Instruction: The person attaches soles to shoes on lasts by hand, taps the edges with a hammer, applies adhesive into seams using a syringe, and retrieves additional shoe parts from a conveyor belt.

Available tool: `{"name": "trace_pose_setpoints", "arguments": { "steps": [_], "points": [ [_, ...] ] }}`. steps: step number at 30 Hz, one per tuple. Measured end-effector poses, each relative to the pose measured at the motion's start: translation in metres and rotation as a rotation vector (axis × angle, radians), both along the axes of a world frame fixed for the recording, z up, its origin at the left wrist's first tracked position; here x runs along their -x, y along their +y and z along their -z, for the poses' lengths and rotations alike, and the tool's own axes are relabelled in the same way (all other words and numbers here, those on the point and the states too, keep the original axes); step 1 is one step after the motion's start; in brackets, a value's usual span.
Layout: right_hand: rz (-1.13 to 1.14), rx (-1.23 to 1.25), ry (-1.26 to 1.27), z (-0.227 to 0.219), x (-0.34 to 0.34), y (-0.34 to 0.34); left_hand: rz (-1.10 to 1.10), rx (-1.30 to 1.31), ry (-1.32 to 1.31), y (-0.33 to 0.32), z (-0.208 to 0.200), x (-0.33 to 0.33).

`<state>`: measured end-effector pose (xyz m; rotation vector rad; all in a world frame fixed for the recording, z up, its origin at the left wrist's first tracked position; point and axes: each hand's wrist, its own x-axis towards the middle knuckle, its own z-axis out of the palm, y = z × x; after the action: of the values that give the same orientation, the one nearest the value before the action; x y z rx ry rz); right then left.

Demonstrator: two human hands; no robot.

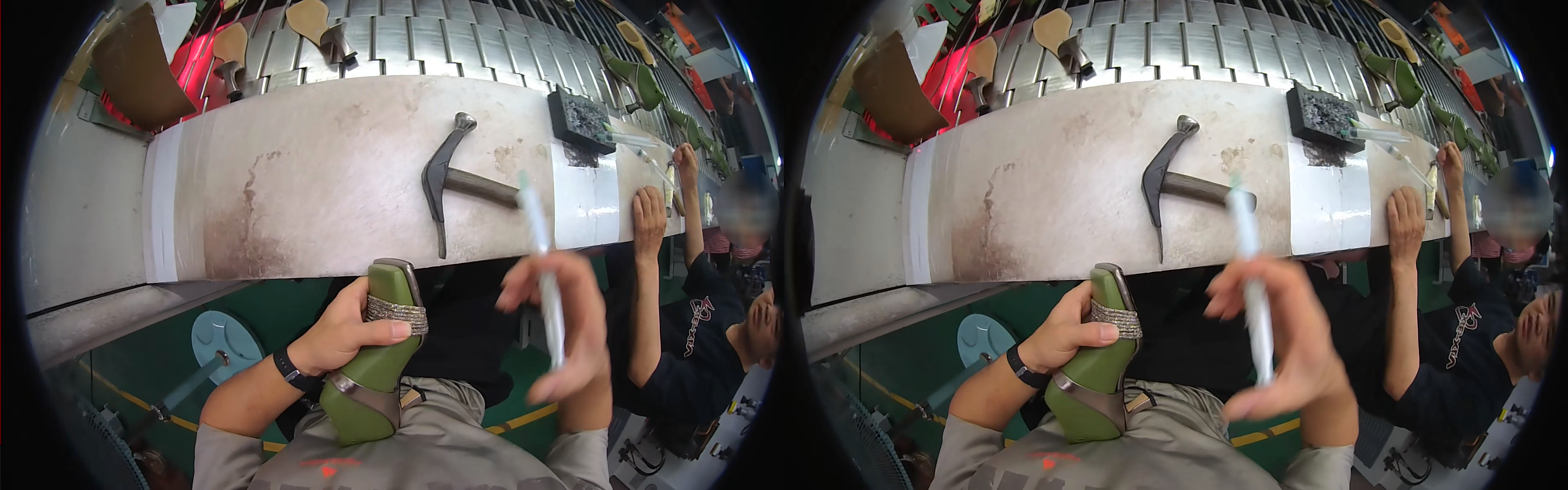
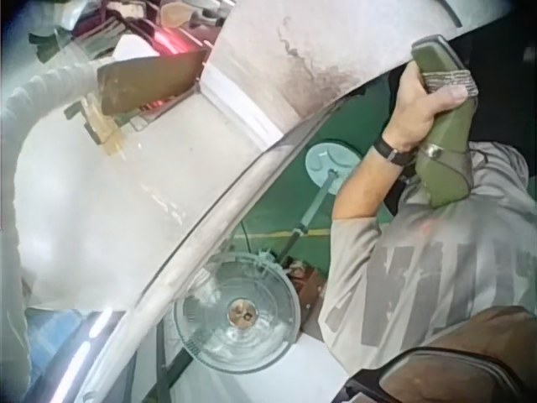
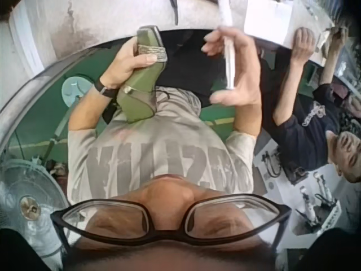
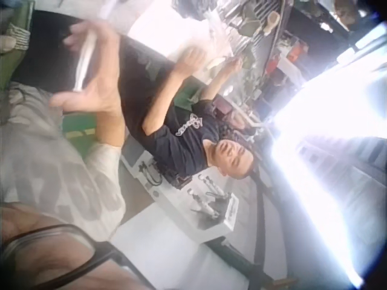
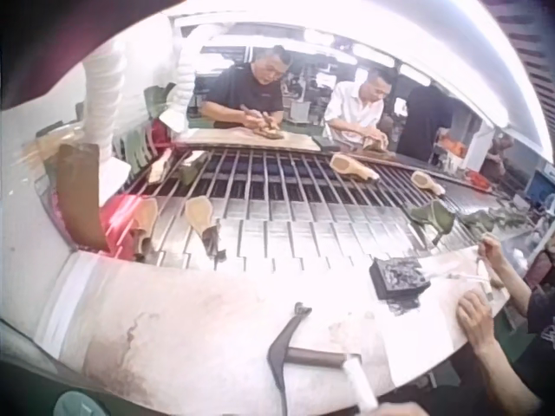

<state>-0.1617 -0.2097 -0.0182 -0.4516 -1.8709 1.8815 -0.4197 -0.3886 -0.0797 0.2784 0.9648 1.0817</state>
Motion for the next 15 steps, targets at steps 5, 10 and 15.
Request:
{"name": "trace_pose_setpoints", "arguments": {
  "steps": [5,10,15],
  "points": [
    [-0.211,0.182,0.032,-0.008,-0.005,-0.072,0.002,-0.022,-0.006,0.002,-0.001,-0.002],
    [-0.238,0.207,0.091,-0.005,-0.003,-0.084,-0.005,-0.035,-0.014,0.001,0.003,-0.002],
    [-0.191,0.265,0.081,-0.005,-0.001,-0.087,-0.011,-0.046,-0.018,0.002,0.002,-0.003]
  ]
}}
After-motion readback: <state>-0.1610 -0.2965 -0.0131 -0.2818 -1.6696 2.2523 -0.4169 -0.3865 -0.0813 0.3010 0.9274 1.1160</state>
